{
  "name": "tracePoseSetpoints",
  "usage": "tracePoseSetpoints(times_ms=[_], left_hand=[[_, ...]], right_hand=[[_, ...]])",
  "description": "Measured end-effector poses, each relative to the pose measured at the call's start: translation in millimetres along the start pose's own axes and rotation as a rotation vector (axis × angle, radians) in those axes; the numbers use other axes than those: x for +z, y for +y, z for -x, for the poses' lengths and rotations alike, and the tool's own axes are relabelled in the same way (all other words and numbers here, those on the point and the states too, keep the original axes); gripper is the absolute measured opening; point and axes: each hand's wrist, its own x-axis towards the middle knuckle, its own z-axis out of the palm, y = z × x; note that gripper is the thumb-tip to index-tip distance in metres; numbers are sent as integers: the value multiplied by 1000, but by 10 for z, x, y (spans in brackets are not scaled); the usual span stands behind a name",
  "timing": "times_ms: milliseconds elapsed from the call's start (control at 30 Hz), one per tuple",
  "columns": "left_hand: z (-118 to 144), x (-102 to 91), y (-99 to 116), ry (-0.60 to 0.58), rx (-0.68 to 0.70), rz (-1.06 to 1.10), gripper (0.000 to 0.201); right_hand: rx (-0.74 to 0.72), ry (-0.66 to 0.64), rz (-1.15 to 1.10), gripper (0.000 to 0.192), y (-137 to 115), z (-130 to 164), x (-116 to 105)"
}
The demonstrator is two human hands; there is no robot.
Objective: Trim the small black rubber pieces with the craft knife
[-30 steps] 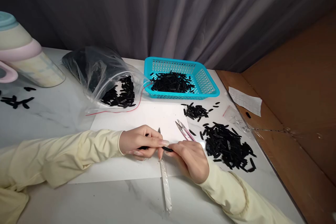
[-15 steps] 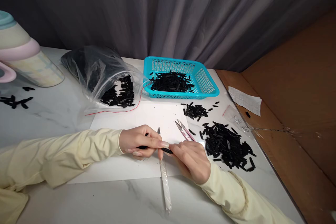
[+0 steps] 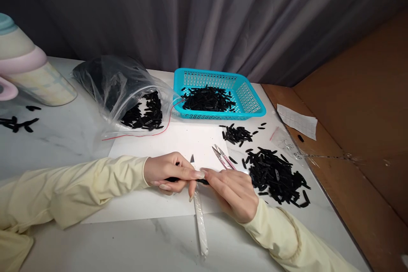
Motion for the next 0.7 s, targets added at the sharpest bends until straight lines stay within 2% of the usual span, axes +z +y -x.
tracePoseSetpoints(times_ms=[200,267,433,700], left_hand=[[-12,3,7,-19,-3,34,35],[-11,-1,1,-29,-1,53,34],[-5,-7,-25,-32,17,140,35],[-4,-1,-45,32,66,148,34]], right_hand=[[3,18,-5,23,0,-6,11],[70,30,-23,23,-22,-17,18],[354,116,-165,22,-94,-34,38],[414,135,-316,25,-103,-37,57]])
